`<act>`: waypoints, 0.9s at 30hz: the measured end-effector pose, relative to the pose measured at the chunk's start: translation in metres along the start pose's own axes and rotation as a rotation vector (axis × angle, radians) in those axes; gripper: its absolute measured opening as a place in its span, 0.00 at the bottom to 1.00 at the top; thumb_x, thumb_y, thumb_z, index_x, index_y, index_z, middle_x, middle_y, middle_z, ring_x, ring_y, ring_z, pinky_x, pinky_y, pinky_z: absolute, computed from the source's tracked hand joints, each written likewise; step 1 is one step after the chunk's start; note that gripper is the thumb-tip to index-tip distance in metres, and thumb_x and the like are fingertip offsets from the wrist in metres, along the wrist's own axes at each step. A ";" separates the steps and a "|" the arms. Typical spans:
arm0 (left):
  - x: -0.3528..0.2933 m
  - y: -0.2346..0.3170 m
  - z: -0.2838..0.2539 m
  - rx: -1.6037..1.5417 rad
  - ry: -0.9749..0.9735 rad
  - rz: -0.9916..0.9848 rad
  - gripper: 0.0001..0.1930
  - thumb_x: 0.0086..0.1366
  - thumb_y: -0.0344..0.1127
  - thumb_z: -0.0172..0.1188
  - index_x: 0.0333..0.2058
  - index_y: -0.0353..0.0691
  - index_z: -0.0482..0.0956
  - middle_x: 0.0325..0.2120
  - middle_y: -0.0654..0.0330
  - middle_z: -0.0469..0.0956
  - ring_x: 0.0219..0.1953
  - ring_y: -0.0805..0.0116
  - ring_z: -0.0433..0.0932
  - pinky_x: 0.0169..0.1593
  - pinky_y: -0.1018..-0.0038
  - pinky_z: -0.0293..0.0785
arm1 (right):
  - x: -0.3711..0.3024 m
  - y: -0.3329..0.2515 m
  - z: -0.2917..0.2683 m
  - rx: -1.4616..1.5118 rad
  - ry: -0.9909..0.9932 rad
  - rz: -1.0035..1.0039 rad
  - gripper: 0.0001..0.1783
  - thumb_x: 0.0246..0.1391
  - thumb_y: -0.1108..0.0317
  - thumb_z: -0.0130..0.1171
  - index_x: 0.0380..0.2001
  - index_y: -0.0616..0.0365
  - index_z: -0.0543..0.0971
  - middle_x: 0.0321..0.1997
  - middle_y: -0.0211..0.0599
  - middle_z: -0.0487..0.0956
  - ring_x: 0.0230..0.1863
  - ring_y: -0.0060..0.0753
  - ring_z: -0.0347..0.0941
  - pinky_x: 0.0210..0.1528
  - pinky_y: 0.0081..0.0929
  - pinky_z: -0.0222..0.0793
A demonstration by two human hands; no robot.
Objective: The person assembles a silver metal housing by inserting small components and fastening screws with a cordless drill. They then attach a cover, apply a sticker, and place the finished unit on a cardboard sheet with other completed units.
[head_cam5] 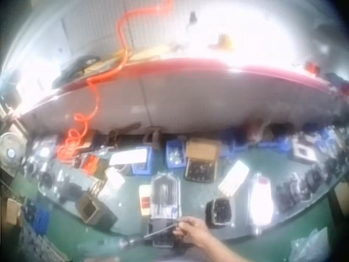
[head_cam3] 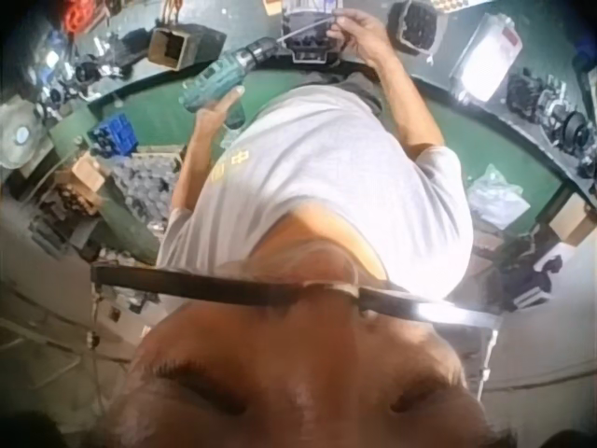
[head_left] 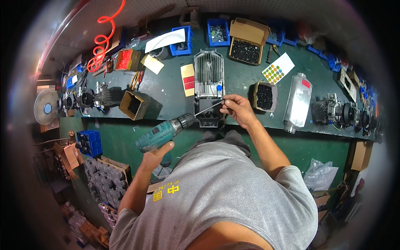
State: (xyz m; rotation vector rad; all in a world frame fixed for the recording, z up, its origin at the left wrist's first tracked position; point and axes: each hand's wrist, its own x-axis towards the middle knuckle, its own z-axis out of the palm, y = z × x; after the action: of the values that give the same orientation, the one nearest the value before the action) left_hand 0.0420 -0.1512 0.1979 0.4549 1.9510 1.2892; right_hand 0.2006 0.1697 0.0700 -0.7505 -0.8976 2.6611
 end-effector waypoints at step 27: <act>0.056 0.124 -0.017 0.570 -0.229 0.157 0.17 0.56 0.37 0.76 0.41 0.35 0.84 0.37 0.56 0.85 0.38 0.72 0.81 0.43 0.73 0.76 | 0.038 0.025 0.021 -1.130 -0.010 -0.623 0.09 0.55 0.77 0.61 0.39 0.60 0.85 0.36 0.45 0.81 0.41 0.49 0.79 0.47 0.38 0.75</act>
State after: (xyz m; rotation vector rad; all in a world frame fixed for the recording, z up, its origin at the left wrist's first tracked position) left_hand -0.0203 -0.0724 0.2906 1.0049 2.0943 0.7076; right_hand 0.1553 0.1534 0.0538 -0.4787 -2.2082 1.4704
